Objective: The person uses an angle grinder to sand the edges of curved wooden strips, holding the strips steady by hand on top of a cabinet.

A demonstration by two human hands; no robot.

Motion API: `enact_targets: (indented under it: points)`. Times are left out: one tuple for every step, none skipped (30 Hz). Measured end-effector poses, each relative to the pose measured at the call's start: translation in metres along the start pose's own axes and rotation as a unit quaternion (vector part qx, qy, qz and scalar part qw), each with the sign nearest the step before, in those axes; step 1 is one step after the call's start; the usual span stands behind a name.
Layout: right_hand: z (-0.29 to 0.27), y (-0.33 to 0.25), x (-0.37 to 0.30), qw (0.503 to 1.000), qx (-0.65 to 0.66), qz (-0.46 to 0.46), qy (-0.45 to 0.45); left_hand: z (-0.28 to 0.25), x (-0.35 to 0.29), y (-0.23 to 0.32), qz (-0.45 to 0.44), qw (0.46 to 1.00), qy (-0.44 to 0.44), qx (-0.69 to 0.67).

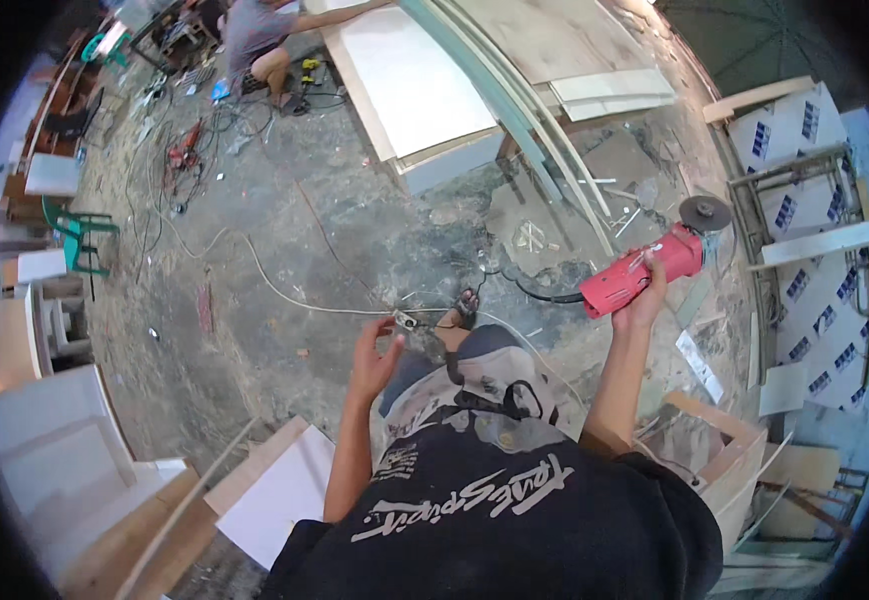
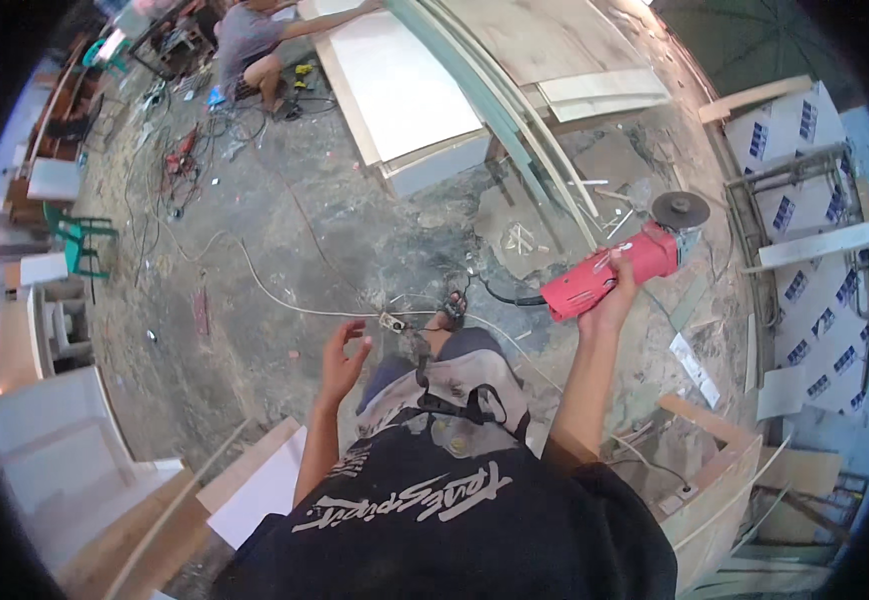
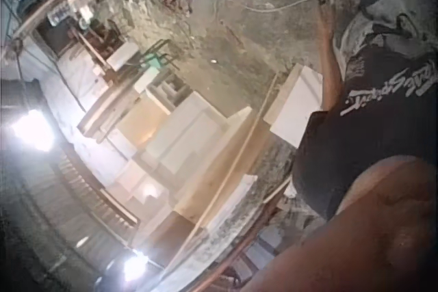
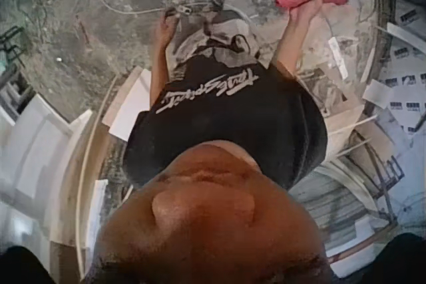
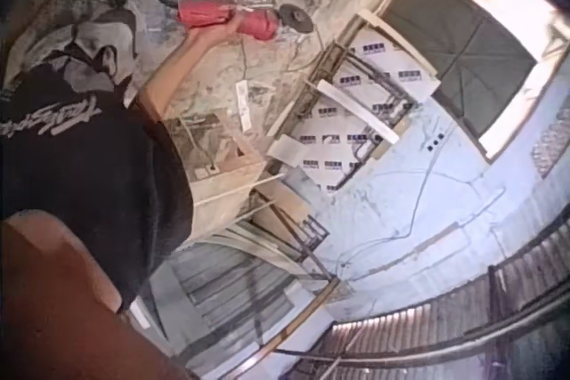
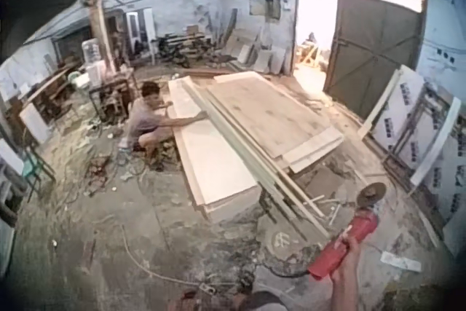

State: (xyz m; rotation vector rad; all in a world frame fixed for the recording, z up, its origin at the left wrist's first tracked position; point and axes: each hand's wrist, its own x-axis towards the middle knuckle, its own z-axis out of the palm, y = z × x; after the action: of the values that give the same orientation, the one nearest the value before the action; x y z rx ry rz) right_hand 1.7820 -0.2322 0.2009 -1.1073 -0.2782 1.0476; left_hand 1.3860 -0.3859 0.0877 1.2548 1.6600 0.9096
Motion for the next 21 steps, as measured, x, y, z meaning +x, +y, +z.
enact_targets:
  points:
    - [-0.002, 0.008, 0.009, 1.000, -0.003, -0.001, 0.023, 0.005, 0.020, 0.007, 0.017, 1.000, -0.007, 0.006]
    - [0.004, 0.016, 0.021, 0.999, 0.004, -0.002, 0.034, 0.007, 0.045, 0.015, 0.020, 1.000, -0.016, 0.014]
    - [0.002, 0.021, 0.028, 0.999, 0.003, 0.011, 0.035, 0.012, 0.064, 0.023, 0.036, 0.998, -0.033, 0.028]
    - [0.000, 0.027, 0.034, 0.999, 0.002, 0.023, 0.036, 0.015, 0.084, 0.029, 0.052, 0.997, -0.050, 0.041]
    - [-0.002, 0.034, 0.036, 0.998, 0.001, 0.026, 0.053, 0.017, 0.102, 0.037, 0.046, 0.996, -0.065, 0.045]
    - [-0.001, 0.040, 0.044, 0.997, 0.003, 0.024, 0.069, 0.021, 0.130, 0.047, 0.066, 0.992, -0.090, 0.053]
    - [-0.002, 0.046, 0.053, 0.996, 0.005, 0.022, 0.086, 0.027, 0.153, 0.057, 0.085, 0.988, -0.114, 0.059]
    - [-0.002, 0.052, 0.060, 0.995, -0.006, 0.040, 0.092, 0.031, 0.183, 0.063, 0.089, 0.986, -0.125, 0.062]
    - [0.000, 0.055, 0.064, 0.993, -0.004, 0.038, 0.108, 0.036, 0.207, 0.066, 0.090, 0.981, -0.156, 0.076]
    - [0.003, 0.062, 0.069, 0.991, -0.010, 0.034, 0.127, 0.044, 0.232, 0.066, 0.090, 0.974, -0.189, 0.088]
    - [0.007, 0.067, 0.073, 0.989, -0.018, 0.030, 0.145, 0.051, 0.256, 0.067, 0.088, 0.971, -0.205, 0.089]
    - [0.003, 0.075, 0.076, 0.986, -0.022, 0.030, 0.164, 0.063, 0.278, 0.064, 0.104, 0.970, -0.204, 0.087]
    - [-0.002, 0.084, 0.079, 0.984, -0.017, 0.036, 0.171, 0.077, 0.303, 0.058, 0.118, 0.968, -0.203, 0.084]
    - [-0.002, 0.097, 0.089, 0.984, -0.008, 0.039, 0.174, 0.090, 0.339, 0.049, 0.117, 0.966, -0.217, 0.083]
    - [-0.005, 0.109, 0.096, 0.980, -0.013, 0.044, 0.193, 0.102, 0.369, 0.033, 0.142, 0.963, -0.209, 0.097]
    - [-0.008, 0.120, 0.105, 0.974, -0.013, 0.051, 0.220, 0.116, 0.400, 0.016, 0.168, 0.959, -0.200, 0.111]
    - [-0.010, 0.135, 0.115, 0.968, -0.013, 0.059, 0.243, 0.131, 0.434, 0.001, 0.172, 0.955, -0.197, 0.141]
    - [-0.015, 0.153, 0.130, 0.966, -0.015, 0.063, 0.252, 0.150, 0.476, -0.014, 0.180, 0.950, -0.191, 0.170]
    - [-0.025, 0.166, 0.138, 0.965, -0.010, 0.049, 0.259, 0.176, 0.515, -0.029, 0.184, 0.951, -0.180, 0.171]
    - [-0.034, 0.179, 0.144, 0.963, -0.004, 0.039, 0.266, 0.197, 0.552, -0.044, 0.185, 0.952, -0.169, 0.175]
    - [-0.041, 0.193, 0.154, 0.960, -0.007, 0.045, 0.275, 0.216, 0.592, -0.061, 0.230, 0.944, -0.146, 0.185]
